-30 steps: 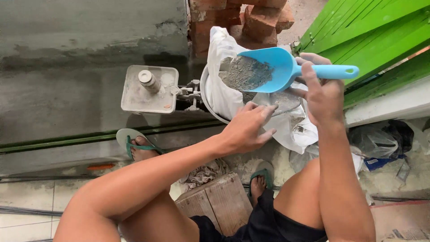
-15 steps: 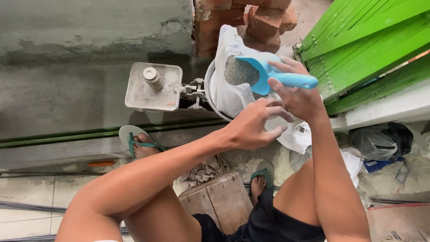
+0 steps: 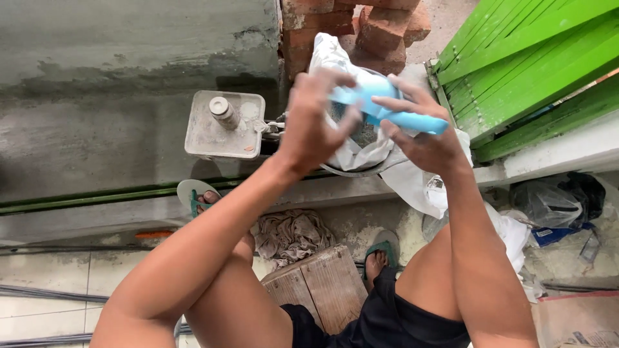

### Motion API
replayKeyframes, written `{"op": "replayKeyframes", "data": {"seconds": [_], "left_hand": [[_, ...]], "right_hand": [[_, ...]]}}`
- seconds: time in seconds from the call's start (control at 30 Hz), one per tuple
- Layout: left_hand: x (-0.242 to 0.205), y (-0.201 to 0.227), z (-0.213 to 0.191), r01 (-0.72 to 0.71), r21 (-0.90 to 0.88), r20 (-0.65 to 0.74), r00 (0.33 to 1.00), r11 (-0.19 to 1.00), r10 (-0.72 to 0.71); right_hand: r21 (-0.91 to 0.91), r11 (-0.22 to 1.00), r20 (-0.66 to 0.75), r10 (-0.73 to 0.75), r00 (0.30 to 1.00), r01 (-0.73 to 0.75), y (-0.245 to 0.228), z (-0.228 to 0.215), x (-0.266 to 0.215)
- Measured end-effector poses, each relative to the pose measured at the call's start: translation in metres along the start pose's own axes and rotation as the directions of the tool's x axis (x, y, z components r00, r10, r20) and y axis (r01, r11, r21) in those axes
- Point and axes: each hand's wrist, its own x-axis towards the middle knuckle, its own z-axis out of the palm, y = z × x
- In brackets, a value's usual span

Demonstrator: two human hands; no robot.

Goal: Scooping grey powder from a bucket into a plastic bag using a blue hand scoop.

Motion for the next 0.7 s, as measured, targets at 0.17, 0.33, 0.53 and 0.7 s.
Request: {"op": "replayKeyframes", "data": {"seconds": [0.17, 0.33, 0.53, 0.7], "left_hand": [[0.006, -0.015, -0.031, 0.179, 0.041, -0.166, 0.971, 0.983, -0.17], [-0.001, -0.026, -0.027, 0.397, -0.081, 0.183, 0.907, 0.914, -0.378], [-0.005, -0.063, -0.012, 0.336, 0.043, 0.043, 0.94, 0.941, -0.338], [0.006, -0.051, -0.024, 0.312, -0.166, -0.026, 0.947, 0.935, -0.321]], "right_hand": [[0.021, 0.995, 0.072, 0.091, 0.993, -0.093, -0.018, -0.023, -0.001], [0.011, 0.977, -0.021, 0.215, 0.976, -0.215, -0.017, -0.023, -0.01], [-0.1, 0.99, -0.14, -0.111, 0.984, 0.098, -0.008, -0.003, -0.015], [0.058, 0.996, -0.304, 0.081, 0.949, -0.066, -0.022, -0.007, -0.014]]}}
